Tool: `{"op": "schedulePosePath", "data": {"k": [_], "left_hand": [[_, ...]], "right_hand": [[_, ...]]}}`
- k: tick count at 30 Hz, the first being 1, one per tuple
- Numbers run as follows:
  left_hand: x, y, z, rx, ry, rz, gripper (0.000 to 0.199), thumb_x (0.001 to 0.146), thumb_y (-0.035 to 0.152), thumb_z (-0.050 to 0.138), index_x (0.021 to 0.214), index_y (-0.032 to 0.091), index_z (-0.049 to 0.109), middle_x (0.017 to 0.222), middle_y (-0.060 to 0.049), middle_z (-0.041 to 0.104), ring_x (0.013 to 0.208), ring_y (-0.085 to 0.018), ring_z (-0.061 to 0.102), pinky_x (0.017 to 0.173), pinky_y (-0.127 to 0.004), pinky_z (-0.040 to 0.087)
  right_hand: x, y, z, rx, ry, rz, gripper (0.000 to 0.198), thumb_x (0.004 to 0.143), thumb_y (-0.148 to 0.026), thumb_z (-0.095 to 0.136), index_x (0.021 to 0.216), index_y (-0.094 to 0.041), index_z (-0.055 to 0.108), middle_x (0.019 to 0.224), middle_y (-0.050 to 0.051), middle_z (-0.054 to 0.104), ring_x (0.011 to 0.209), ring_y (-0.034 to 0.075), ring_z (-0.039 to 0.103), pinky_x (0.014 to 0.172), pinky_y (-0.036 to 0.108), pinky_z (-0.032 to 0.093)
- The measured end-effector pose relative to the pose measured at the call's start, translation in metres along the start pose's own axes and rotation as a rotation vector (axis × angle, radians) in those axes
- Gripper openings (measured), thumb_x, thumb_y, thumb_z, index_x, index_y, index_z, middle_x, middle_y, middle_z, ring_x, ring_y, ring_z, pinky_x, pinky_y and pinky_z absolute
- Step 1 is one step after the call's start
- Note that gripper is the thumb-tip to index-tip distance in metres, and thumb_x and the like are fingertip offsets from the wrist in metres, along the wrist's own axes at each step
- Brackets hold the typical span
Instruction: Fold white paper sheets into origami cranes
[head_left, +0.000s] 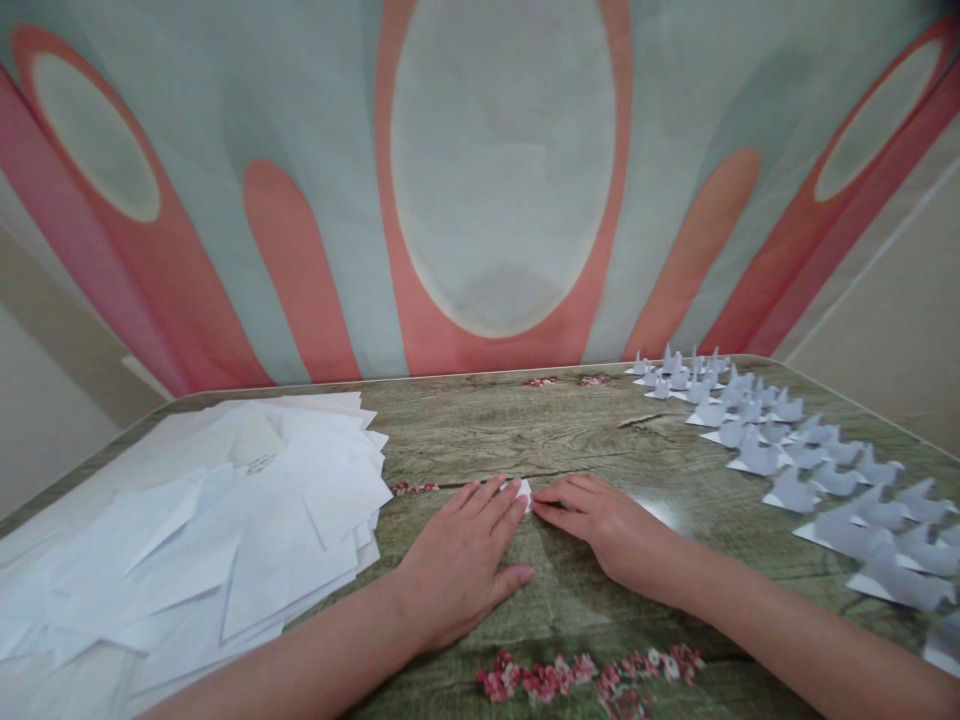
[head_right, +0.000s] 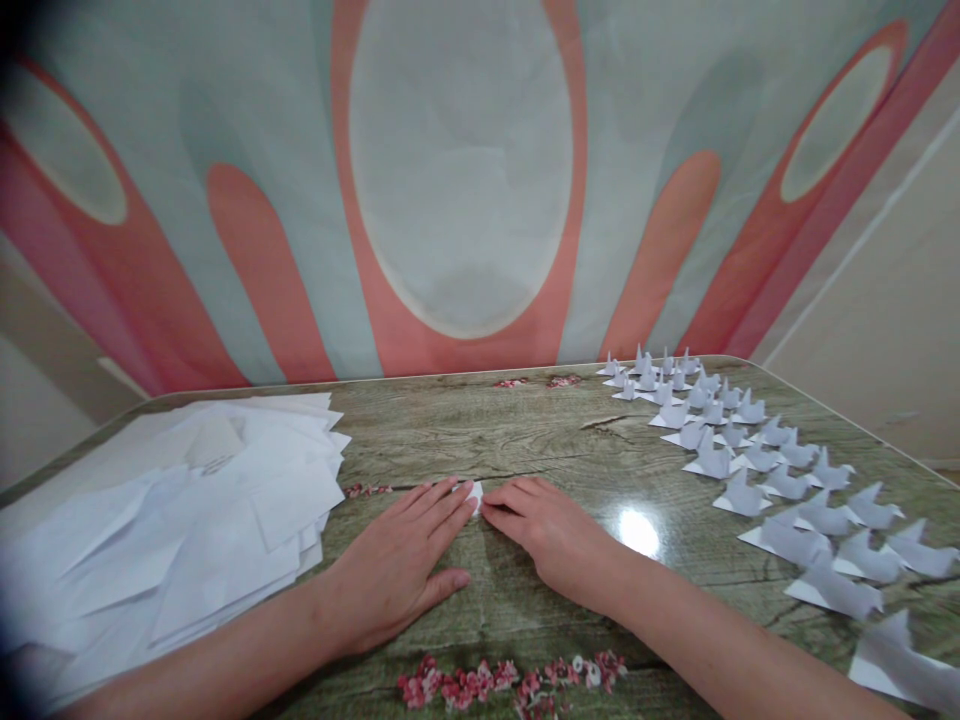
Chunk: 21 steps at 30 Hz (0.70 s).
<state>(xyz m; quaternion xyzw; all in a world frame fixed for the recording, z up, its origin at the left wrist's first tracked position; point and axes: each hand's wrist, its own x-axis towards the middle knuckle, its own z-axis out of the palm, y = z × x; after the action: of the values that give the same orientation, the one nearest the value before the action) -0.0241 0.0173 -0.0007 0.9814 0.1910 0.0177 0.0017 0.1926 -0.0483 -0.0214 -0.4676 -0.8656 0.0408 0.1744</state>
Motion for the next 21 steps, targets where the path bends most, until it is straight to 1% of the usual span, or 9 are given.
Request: {"op": "schedulePosePath", "data": {"k": [4, 8, 14, 18, 21], "left_hand": [[-0.001, 0.002, -0.001, -0.007, -0.016, -0.020, 0.060, 0.088, 0.053, 0.029, 0.137, 0.019, 0.025, 0.144, -0.007, 0.026, 0.132, -0.021, 0.023, 0.106, -0.038, 0.020], [-0.001, 0.001, -0.003, -0.013, -0.005, -0.005, 0.059, 0.088, 0.053, 0.031, 0.136, 0.019, 0.027, 0.144, -0.008, 0.027, 0.132, -0.021, 0.024, 0.105, -0.038, 0.021], [0.001, -0.003, -0.008, -0.009, -0.005, 0.010, 0.057, 0.087, 0.053, 0.035, 0.134, 0.022, 0.031, 0.141, -0.004, 0.033, 0.131, -0.024, 0.024, 0.105, -0.041, 0.021], [0.002, -0.003, -0.010, 0.004, -0.024, 0.007, 0.057, 0.086, 0.054, 0.036, 0.133, 0.022, 0.034, 0.141, -0.005, 0.034, 0.131, -0.025, 0.024, 0.105, -0.042, 0.021], [0.002, -0.002, -0.011, 0.012, -0.036, -0.006, 0.057, 0.085, 0.054, 0.037, 0.132, 0.022, 0.036, 0.140, -0.006, 0.035, 0.132, -0.026, 0.022, 0.105, -0.044, 0.020]], "right_hand": [[0.002, -0.003, -0.004, -0.017, -0.020, 0.004, 0.047, 0.076, -0.002, 0.046, 0.120, -0.016, 0.052, 0.116, 0.011, 0.056, 0.107, 0.020, 0.046, 0.089, 0.038, 0.040], [0.004, -0.004, -0.005, -0.025, -0.034, 0.014, 0.045, 0.077, -0.003, 0.046, 0.119, -0.017, 0.053, 0.115, 0.010, 0.056, 0.107, 0.020, 0.046, 0.090, 0.038, 0.040], [-0.001, -0.001, 0.000, -0.005, 0.009, 0.021, 0.041, 0.081, -0.005, 0.043, 0.119, -0.016, 0.053, 0.116, 0.010, 0.056, 0.107, 0.019, 0.046, 0.091, 0.038, 0.039], [-0.001, -0.001, 0.004, -0.005, 0.021, 0.020, 0.045, 0.079, -0.004, 0.042, 0.122, -0.015, 0.050, 0.113, 0.011, 0.057, 0.105, 0.020, 0.047, 0.089, 0.038, 0.041], [0.003, -0.003, 0.004, -0.039, 0.006, 0.039, 0.045, 0.078, -0.003, 0.043, 0.121, -0.014, 0.050, 0.110, 0.011, 0.057, 0.101, 0.021, 0.047, 0.086, 0.039, 0.042]]}}
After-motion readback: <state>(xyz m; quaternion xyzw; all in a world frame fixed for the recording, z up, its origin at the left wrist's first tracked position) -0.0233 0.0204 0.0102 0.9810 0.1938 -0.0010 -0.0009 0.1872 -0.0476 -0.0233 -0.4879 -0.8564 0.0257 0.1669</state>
